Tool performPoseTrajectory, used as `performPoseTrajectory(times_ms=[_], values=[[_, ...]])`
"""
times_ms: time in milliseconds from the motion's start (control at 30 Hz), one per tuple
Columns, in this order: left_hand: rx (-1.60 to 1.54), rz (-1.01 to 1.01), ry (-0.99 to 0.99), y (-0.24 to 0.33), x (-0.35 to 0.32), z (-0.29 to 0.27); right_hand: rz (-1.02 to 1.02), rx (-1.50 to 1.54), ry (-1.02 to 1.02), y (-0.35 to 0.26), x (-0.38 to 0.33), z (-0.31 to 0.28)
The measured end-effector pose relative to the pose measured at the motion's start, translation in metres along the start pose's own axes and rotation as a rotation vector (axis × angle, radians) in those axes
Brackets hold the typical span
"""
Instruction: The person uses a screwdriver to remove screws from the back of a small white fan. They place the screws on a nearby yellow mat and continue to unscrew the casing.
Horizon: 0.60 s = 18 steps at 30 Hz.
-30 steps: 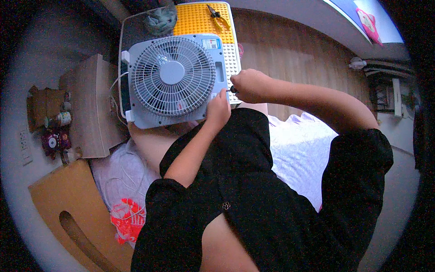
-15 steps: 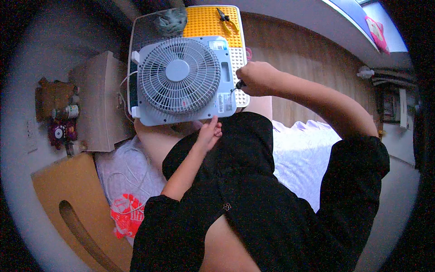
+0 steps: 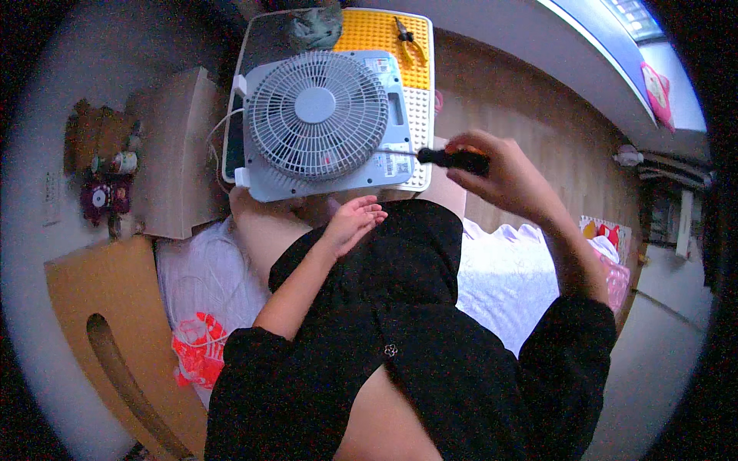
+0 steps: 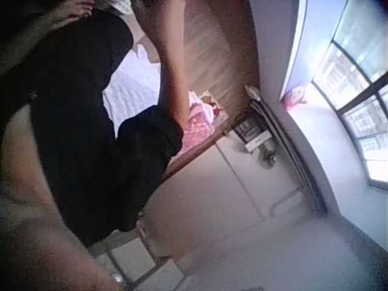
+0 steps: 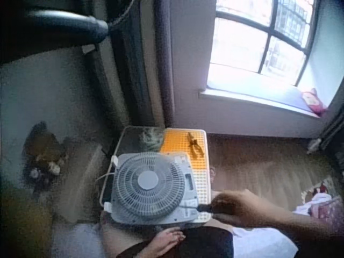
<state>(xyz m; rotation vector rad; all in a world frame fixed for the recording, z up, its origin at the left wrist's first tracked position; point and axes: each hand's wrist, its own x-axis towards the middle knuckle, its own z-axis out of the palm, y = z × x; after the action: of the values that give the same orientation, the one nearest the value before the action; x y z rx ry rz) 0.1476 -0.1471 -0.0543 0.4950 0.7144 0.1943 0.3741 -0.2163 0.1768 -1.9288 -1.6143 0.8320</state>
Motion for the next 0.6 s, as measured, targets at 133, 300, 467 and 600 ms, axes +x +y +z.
performPoseTrajectory(times_ms=[133,300,467,600], values=[[-0.164,0.073,-0.069,0.023,-0.035,0.002,0.23,0.322,-0.057,-0.006,-0.033,0.012],[-0.412,0.109,-0.1,0.035,-0.052,0.002,0.213,0.397,0.049,-0.011,-0.06,0.031],[-0.115,0.247,-0.027,0.045,-0.064,0.023,0.221,0.394,-0.003,-0.012,-0.073,0.036],[0.345,0.49,0.019,0.042,-0.064,0.028,0.211,0.344,-0.011,-0.019,-0.076,0.032]])
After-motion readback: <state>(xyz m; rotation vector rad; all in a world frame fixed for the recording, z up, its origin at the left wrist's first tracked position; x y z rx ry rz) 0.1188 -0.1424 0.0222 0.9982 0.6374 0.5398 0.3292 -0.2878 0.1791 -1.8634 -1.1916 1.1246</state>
